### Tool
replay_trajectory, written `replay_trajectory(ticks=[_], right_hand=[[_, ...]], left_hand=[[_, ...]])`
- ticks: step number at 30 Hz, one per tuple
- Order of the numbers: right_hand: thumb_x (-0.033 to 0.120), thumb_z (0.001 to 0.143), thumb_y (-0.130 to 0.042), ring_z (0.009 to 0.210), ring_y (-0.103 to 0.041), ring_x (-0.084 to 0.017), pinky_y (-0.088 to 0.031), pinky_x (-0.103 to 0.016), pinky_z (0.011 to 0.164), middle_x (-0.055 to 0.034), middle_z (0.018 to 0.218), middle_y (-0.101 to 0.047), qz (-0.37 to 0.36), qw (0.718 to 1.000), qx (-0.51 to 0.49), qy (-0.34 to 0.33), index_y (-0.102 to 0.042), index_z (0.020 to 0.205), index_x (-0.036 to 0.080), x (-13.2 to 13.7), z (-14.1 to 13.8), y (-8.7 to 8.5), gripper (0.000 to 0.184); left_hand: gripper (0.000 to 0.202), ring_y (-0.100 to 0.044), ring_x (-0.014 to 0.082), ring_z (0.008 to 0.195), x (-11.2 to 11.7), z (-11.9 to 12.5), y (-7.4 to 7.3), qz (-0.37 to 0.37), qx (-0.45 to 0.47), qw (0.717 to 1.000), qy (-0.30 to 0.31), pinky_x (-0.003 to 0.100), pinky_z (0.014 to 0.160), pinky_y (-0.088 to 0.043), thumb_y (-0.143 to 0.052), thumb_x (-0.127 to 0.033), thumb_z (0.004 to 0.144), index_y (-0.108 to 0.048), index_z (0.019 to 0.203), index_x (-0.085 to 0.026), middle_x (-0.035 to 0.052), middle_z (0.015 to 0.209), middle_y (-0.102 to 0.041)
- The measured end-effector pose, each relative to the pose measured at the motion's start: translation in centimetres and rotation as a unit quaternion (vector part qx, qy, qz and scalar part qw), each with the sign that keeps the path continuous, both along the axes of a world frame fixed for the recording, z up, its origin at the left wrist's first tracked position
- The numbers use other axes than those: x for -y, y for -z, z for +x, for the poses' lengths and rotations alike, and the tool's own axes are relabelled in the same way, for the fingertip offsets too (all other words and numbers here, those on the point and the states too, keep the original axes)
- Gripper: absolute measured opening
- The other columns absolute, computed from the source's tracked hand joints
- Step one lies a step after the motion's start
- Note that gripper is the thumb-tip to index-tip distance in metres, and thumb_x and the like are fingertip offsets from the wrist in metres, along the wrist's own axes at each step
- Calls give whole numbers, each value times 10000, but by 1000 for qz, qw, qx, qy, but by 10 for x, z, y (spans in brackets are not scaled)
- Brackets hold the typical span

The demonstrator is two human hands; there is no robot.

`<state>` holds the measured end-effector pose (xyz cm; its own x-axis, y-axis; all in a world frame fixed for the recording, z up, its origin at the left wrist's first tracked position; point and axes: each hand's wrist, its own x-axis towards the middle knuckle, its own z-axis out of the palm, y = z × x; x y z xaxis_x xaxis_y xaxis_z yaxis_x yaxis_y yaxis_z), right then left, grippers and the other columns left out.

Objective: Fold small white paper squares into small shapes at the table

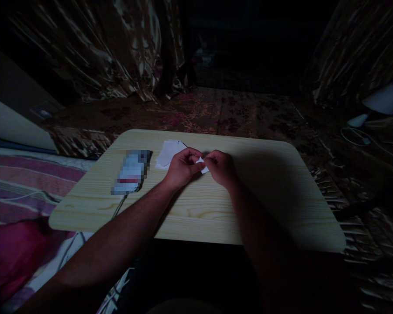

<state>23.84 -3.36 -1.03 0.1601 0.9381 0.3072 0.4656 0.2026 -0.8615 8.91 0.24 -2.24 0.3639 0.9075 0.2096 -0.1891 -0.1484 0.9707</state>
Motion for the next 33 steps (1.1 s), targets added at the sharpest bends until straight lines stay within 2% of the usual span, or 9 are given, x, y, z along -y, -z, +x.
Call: replay_trajectory(ticks=[7,24,33], right_hand=[[305,754,-567,584,-555,-135,-403,-238,549,13,611,-606,8,1000,20,-6,-620,700,184,2,-1,-2,143],[282,735,-577,577,-563,-135,-402,-239,546,9,621,-635,5,999,32,-4,-651,711,180,2,0,-1,128],[266,748,-571,628,-601,-148,-440,-247,597,-2,671,-663,18,999,34,-1,-656,734,182,2,-2,-2,121]], left_hand=[[378,-464,60,482,3,1,-1,-26,5,999,18,184,465,-321,-782,-202,593,-615,931,-179,-53,600,-561],[407,-482,71,508,3,-1,1,13,-32,999,16,185,489,-353,-780,-223,611,-599,973,-182,-48,611,-570],[381,-484,76,537,2,1,3,27,-23,999,18,191,516,-360,-754,-223,650,-586,990,-181,-44,626,-566]])
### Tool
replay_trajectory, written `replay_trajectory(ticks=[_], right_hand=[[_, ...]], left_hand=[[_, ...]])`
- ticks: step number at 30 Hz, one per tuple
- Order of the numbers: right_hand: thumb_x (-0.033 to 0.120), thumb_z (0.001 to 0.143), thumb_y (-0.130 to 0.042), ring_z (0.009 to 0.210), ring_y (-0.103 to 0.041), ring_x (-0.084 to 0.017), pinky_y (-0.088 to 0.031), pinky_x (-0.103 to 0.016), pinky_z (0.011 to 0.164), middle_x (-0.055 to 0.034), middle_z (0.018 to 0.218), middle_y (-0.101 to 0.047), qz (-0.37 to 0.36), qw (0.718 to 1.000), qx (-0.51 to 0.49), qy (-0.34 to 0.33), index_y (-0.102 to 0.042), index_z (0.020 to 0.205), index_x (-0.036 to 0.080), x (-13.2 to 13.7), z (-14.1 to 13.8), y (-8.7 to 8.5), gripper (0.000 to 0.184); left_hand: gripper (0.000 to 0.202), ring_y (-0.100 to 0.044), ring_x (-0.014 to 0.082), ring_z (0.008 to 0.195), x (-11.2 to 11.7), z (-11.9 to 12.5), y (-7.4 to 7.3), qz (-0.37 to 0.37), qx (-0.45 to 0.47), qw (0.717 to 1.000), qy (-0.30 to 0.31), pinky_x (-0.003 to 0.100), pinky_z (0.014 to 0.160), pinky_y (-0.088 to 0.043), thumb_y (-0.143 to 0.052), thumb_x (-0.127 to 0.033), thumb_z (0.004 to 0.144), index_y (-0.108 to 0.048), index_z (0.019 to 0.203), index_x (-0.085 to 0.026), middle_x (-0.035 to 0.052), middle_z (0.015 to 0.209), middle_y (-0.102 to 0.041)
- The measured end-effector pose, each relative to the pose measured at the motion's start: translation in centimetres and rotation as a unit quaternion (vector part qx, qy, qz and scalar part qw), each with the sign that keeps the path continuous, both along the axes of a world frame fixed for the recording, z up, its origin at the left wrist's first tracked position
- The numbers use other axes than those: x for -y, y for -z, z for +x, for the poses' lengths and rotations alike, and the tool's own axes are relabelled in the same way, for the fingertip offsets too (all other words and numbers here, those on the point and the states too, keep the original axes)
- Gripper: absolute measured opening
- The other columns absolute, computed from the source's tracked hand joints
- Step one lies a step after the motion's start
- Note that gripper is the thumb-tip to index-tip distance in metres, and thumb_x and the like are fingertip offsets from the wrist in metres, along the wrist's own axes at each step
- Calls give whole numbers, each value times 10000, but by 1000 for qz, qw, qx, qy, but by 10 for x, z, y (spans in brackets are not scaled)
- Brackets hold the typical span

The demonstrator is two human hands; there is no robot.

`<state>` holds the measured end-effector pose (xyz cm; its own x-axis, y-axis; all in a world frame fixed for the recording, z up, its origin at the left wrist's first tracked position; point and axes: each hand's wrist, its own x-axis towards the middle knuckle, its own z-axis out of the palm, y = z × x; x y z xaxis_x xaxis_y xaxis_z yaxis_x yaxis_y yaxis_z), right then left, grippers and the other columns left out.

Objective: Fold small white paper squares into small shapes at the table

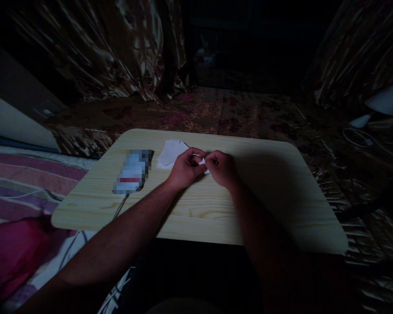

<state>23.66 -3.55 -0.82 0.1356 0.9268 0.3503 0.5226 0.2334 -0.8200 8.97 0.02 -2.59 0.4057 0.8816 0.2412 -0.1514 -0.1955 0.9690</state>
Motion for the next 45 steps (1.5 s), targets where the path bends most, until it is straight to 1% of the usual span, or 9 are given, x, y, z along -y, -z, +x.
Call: replay_trajectory(ticks=[4,8,12,22,27,30,33,35,45], right_hand=[[254,738,-583,623,-604,-148,-434,-247,586,-7,673,-667,-4,1000,7,-19,-666,742,176,0,2,1,114],[240,739,-574,604,-590,-140,-418,-242,571,-5,654,-661,-2,1000,24,-19,-664,724,174,1,3,0,112],[254,733,-588,623,-606,-142,-431,-242,585,-9,676,-680,4,1000,14,-14,-678,729,171,1,2,-1,122],[276,684,-657,607,-621,-156,-455,-253,554,-8,661,-676,-43,994,-102,2,-668,794,172,-4,4,0,152],[261,687,-650,556,-604,-148,-430,-247,519,-2,596,-655,-57,994,-96,4,-644,708,174,-5,6,0,90],[247,688,-647,541,-582,-137,-414,-241,514,4,582,-646,-44,994,-96,-3,-643,703,174,-4,6,-2,75],[242,694,-640,549,-569,-130,-407,-239,525,4,588,-641,-33,995,-89,-15,-648,705,172,-3,6,-2,71],[245,697,-636,556,-565,-129,-405,-238,529,4,594,-638,-31,996,-84,-17,-647,705,172,-3,5,-2,75],[245,674,-637,534,-521,-120,-374,-243,510,17,581,-597,-48,994,-91,-26,-608,691,181,-4,5,0,73]], left_hand=[[383,-506,85,555,1,0,-1,15,-13,1000,-7,200,538,-370,-763,-227,647,-590,985,-183,-42,627,-570],[352,-516,90,582,2,0,1,42,-26,999,-1,206,561,-377,-744,-221,674,-594,990,-183,-31,646,-585],[354,-509,85,574,0,0,2,41,-19,999,-9,203,552,-370,-741,-211,673,-588,991,-182,-36,641,-578],[311,-484,71,512,-3,-2,-3,-22,8,998,-62,202,485,-365,-746,-197,640,-625,924,-166,-35,657,-582],[375,-525,79,530,-5,-2,-4,-50,37,996,-63,209,504,-396,-765,-177,605,-617,949,-172,-37,681,-602],[405,-540,82,536,-6,-2,-5,-98,62,992,-50,213,523,-409,-786,-185,579,-620,947,-164,-33,674,-617],[302,-555,91,545,-6,-2,-6,-146,79,986,-31,224,544,-423,-787,-241,603,-624,836,-141,-6,659,-638],[258,-555,93,543,-5,-2,-7,-157,74,984,-27,227,544,-423,-786,-275,617,-612,745,-134,9,650,-646],[223,-595,111,613,-6,-2,-3,-108,81,990,-28,251,626,-467,-800,-243,602,-621,686,-138,21,691,-685]])
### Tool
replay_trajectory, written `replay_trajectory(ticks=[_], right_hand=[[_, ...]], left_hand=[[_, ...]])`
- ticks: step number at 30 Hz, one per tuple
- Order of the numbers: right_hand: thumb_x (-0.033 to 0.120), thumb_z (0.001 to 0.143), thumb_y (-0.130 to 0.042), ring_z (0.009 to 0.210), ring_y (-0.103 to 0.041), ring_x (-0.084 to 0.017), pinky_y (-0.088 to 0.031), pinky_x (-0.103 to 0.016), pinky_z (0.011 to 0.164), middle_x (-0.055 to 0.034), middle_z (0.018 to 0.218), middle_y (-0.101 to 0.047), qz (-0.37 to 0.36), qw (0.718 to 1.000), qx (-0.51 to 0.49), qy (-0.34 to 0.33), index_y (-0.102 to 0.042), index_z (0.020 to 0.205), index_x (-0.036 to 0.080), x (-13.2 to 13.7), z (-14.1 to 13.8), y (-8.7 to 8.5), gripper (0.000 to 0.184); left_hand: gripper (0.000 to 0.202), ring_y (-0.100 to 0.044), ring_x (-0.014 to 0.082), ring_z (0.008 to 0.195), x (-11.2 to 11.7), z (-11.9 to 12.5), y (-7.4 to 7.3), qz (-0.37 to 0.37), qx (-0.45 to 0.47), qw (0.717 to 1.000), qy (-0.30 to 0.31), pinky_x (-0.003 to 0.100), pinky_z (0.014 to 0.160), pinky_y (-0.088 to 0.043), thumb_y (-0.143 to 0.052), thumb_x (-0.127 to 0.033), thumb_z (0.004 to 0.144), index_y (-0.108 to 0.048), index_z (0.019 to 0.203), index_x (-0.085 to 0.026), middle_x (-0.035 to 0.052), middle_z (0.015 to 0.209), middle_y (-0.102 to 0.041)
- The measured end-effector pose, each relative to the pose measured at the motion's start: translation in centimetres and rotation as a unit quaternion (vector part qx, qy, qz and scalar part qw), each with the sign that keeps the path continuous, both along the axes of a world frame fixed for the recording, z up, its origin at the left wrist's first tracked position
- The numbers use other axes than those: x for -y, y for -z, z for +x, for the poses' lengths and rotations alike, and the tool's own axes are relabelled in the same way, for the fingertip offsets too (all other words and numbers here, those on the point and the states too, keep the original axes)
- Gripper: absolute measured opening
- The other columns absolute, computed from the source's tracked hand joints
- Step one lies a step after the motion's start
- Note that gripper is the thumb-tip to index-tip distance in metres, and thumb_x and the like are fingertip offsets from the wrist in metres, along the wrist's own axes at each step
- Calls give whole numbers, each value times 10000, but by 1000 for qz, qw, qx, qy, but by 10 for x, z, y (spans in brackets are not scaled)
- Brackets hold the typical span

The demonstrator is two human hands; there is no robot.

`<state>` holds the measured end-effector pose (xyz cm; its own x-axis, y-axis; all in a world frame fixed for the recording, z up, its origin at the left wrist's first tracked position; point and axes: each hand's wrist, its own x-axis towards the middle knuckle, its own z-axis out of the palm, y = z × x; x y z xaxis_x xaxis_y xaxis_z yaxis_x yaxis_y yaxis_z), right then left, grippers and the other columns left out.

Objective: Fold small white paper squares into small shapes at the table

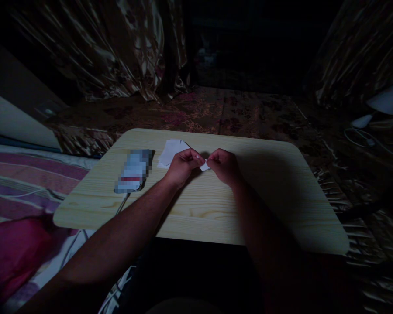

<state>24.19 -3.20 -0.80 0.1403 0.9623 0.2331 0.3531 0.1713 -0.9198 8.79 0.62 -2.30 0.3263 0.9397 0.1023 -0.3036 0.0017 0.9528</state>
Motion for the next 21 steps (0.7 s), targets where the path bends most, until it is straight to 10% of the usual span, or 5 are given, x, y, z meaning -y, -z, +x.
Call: replay_trajectory(ticks=[21], right_hand=[[278,690,-640,531,-529,-123,-386,-248,522,22,570,-595,-18,1000,4,-18,-615,710,183,4,-2,-6,100]], left_hand=[[144,-588,116,620,0,-1,-2,5,-15,1000,0,255,642,-463,-753,-193,596,-643,669,-134,24,684,-681]])
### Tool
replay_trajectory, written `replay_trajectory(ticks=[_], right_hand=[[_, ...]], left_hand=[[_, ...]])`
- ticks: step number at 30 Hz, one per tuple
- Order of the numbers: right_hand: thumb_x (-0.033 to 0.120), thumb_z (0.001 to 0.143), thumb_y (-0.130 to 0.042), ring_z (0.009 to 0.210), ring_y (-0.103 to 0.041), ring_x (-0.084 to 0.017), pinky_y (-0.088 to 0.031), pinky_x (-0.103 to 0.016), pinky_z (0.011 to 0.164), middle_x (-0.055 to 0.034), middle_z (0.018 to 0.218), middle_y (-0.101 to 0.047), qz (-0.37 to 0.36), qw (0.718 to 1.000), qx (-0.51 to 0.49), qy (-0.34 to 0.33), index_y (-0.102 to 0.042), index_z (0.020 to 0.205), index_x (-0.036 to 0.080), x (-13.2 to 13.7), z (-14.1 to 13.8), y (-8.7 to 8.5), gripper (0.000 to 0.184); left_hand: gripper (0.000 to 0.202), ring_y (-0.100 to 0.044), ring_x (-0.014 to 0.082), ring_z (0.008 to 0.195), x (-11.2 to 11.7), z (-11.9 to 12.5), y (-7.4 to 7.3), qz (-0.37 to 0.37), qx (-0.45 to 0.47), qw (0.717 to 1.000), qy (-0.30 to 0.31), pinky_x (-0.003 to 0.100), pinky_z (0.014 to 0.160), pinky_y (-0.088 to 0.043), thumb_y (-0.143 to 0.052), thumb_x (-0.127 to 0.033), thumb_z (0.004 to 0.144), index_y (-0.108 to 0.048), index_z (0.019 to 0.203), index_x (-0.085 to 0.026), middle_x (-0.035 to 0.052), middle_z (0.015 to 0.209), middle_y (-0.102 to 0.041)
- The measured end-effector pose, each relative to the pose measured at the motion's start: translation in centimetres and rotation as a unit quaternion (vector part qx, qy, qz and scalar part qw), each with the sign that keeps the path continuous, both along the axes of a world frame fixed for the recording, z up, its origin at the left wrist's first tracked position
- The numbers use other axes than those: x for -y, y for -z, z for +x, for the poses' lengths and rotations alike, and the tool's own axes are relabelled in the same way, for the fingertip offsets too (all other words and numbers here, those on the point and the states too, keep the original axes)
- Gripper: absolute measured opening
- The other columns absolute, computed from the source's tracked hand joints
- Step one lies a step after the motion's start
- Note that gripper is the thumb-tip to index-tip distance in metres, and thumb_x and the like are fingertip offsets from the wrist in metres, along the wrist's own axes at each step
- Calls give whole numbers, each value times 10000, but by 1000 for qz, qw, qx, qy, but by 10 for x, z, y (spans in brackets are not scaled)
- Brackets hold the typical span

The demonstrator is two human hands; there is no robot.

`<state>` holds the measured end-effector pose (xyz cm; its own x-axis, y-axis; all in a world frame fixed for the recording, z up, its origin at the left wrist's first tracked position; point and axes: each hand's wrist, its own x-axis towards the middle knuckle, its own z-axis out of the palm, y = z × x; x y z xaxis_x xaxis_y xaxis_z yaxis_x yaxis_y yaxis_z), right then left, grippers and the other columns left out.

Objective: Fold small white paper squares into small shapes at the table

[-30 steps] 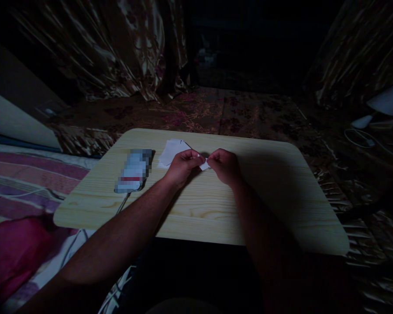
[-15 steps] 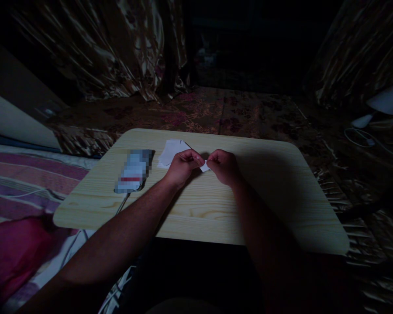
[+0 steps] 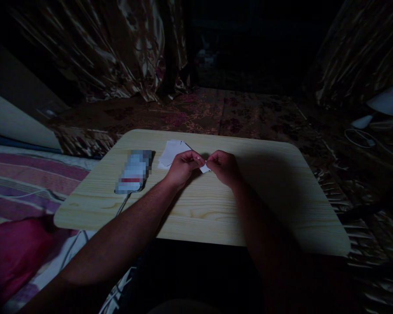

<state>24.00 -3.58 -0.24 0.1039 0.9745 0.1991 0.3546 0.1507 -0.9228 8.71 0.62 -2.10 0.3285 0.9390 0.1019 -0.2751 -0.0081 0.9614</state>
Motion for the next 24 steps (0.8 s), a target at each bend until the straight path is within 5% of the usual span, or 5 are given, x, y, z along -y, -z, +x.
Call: replay_trajectory(ticks=[8,24], right_hand=[[267,699,-627,517,-487,-111,-350,-242,491,26,576,-572,18,1000,2,-15,-603,705,181,-6,4,12,90],[298,711,-639,550,-546,-126,-412,-255,540,8,604,-613,-1,1000,-17,-22,-625,725,175,-2,1,3,124]], left_hand=[[152,-520,91,579,2,-1,-1,15,-51,998,36,231,591,-407,-733,-259,653,-660,706,-137,4,659,-632],[123,-512,88,571,2,1,-1,-8,-17,999,37,226,583,-385,-715,-233,658,-647,686,-135,3,643,-622]])
